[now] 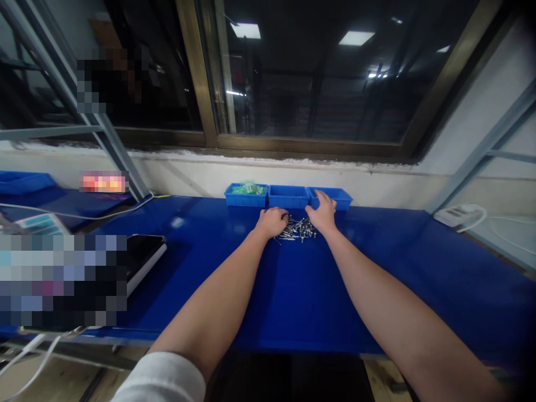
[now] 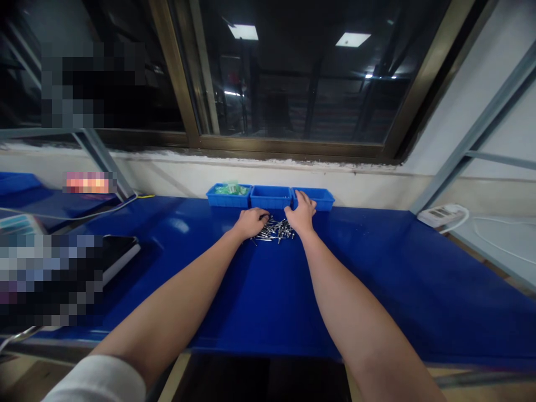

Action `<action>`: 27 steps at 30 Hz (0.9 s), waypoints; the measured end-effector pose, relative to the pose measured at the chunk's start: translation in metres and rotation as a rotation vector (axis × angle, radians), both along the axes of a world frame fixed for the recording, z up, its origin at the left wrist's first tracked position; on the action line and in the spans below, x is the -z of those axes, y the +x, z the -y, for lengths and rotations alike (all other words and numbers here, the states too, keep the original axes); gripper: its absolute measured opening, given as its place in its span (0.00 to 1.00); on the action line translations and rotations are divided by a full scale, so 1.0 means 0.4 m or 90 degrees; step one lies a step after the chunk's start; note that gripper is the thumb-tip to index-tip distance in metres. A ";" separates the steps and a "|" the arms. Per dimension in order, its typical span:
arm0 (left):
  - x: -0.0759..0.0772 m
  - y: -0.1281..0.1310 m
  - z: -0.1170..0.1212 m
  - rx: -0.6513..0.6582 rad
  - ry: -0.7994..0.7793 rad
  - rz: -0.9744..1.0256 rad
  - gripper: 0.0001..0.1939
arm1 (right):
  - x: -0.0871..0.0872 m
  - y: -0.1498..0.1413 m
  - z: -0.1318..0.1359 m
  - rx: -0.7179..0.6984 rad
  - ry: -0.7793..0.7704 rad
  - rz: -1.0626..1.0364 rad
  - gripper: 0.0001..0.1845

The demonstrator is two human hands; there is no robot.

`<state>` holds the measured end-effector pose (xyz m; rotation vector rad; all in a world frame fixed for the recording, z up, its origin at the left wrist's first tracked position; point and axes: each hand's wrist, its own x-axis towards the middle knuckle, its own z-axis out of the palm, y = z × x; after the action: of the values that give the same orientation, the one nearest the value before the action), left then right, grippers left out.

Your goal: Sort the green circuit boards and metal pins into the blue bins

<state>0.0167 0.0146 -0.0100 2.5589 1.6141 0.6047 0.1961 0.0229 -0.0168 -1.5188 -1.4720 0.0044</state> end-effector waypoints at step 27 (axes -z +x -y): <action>-0.002 -0.005 0.001 0.074 -0.005 0.033 0.13 | 0.032 -0.027 -0.016 -0.228 -0.202 0.287 0.18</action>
<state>0.0147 0.0141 -0.0092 2.5857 1.4377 0.6472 0.1854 0.0293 -0.0296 -1.5453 -2.1762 0.1221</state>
